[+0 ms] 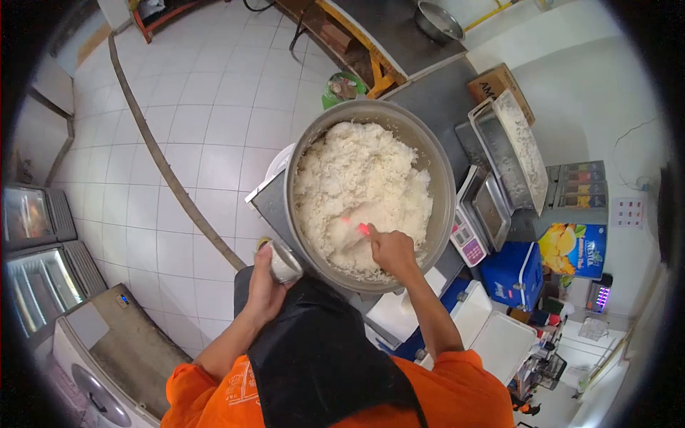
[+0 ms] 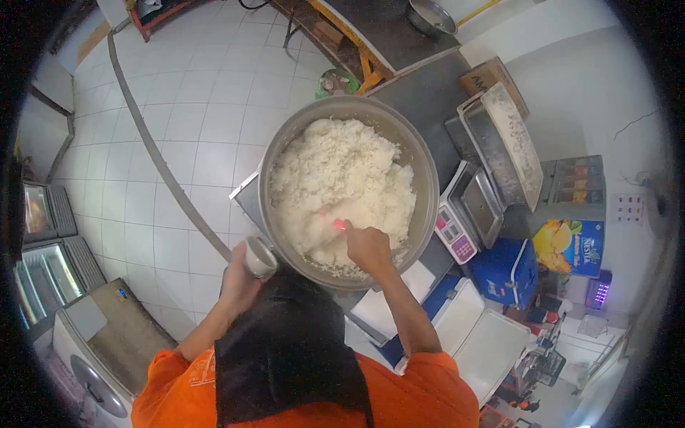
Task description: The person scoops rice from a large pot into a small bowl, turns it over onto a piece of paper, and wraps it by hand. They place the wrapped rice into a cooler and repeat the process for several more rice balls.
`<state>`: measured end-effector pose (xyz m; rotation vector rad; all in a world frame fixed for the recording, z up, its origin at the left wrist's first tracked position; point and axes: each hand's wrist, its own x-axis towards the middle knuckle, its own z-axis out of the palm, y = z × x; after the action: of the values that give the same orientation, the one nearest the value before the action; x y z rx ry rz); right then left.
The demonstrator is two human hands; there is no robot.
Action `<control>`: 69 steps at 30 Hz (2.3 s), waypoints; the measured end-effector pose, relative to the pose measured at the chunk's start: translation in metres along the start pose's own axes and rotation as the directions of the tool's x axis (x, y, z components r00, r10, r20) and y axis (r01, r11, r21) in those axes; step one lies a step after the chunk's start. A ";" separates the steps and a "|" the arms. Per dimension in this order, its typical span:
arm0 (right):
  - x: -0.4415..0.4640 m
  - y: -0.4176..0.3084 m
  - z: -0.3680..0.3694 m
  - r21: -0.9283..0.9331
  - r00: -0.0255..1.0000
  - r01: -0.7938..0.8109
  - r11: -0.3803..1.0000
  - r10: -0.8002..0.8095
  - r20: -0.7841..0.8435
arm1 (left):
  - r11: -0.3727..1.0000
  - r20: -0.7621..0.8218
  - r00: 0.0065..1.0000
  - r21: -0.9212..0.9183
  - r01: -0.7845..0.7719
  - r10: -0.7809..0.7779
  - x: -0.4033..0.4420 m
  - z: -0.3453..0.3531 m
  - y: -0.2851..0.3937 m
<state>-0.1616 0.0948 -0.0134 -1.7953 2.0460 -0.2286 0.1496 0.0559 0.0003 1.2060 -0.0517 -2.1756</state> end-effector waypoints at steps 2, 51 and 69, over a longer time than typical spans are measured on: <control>-0.007 -0.050 -0.032 -0.438 0.975 0.036 0.898 0.064 0.212 | 0.999 0.043 0.998 0.027 0.040 -0.041 0.005 0.001 -0.003; -0.023 -0.099 -0.056 -0.302 0.983 -0.156 0.940 0.118 -0.140 | 0.989 0.335 0.930 0.050 0.141 -0.150 0.072 0.141 -0.015; -0.024 -0.011 -0.011 -0.175 0.918 -0.064 0.982 0.127 0.375 | 0.996 0.403 0.911 0.009 0.092 -0.087 0.049 0.131 0.044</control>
<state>-0.1534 0.1153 0.0052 -1.6616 1.8997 0.3053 0.0527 -0.0407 0.0541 0.7463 -0.1620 -2.4711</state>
